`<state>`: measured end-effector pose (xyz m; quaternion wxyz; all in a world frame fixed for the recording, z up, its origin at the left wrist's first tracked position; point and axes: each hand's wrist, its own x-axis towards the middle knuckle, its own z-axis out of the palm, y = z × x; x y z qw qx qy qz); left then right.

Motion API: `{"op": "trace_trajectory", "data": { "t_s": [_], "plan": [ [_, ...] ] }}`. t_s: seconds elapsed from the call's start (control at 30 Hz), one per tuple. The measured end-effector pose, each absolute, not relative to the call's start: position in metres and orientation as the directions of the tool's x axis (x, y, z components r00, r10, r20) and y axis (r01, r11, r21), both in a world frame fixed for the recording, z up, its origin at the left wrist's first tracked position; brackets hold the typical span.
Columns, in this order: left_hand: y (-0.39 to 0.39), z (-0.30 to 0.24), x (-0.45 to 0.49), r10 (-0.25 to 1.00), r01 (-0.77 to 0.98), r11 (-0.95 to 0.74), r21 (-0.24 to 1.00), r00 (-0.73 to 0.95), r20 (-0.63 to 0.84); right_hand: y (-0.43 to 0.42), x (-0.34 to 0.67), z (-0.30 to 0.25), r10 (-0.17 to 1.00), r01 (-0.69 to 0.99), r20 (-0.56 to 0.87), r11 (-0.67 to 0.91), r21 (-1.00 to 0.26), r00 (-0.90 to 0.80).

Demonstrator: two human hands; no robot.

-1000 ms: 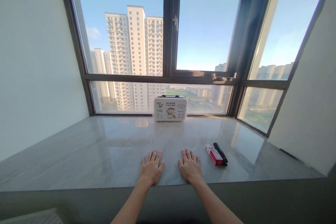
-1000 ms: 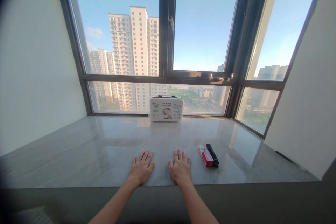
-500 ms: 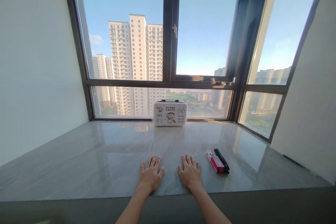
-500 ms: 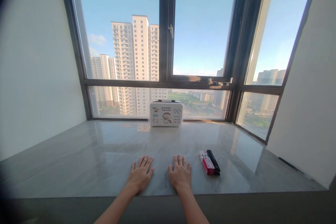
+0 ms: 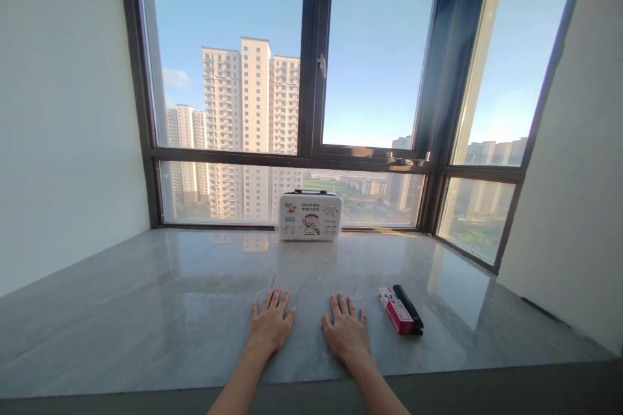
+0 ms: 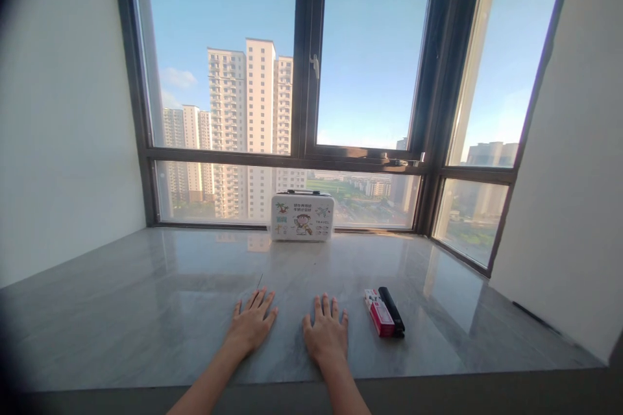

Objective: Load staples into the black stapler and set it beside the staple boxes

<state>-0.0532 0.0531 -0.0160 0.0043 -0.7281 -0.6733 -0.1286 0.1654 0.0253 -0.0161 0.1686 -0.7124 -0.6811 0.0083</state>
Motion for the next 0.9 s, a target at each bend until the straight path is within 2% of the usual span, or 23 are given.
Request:
{"op": "trace_trajectory", "data": {
  "t_s": [0.27,0.4,0.47,0.57,0.67,0.73,0.8,0.9],
  "plan": [
    [0.063,-0.018,-0.054,0.979,0.981,-0.094,0.172,0.061,0.193,0.034,0.163,-0.009,0.974,0.97,0.207,-0.036,-0.241,0.087],
    [0.056,-0.016,-0.053,0.977,0.98,-0.103,0.168,0.068,0.201,0.024,0.162,-0.014,0.973,0.969,0.226,0.022,-0.246,0.035],
    [0.049,-0.014,-0.053,0.977,0.98,-0.105,0.17,0.07,0.202,0.013,0.163,-0.016,0.974,0.948,0.227,0.079,-0.31,-0.007],
    [0.035,-0.013,-0.054,0.977,0.978,-0.105,0.178,0.068,0.204,-0.004,0.18,-0.007,0.968,0.851,0.237,0.19,-0.489,-0.08],
    [0.02,-0.013,-0.053,0.978,0.977,-0.102,0.188,0.064,0.2,-0.011,0.229,0.024,0.947,0.801,0.313,0.244,-0.547,-0.075],
    [0.012,-0.014,-0.052,0.977,0.976,-0.107,0.187,0.069,0.202,-0.009,0.278,0.049,0.934,0.816,0.357,0.18,-0.549,0.034],
    [0.006,-0.014,-0.051,0.976,0.977,-0.112,0.182,0.073,0.207,-0.005,0.326,0.068,0.922,0.83,0.29,-0.057,-0.555,0.257],
    [0.002,-0.014,-0.05,0.975,0.977,-0.114,0.178,0.077,0.206,-0.001,0.371,0.076,0.939,0.813,0.18,-0.147,-0.564,0.294]
  ]
}}
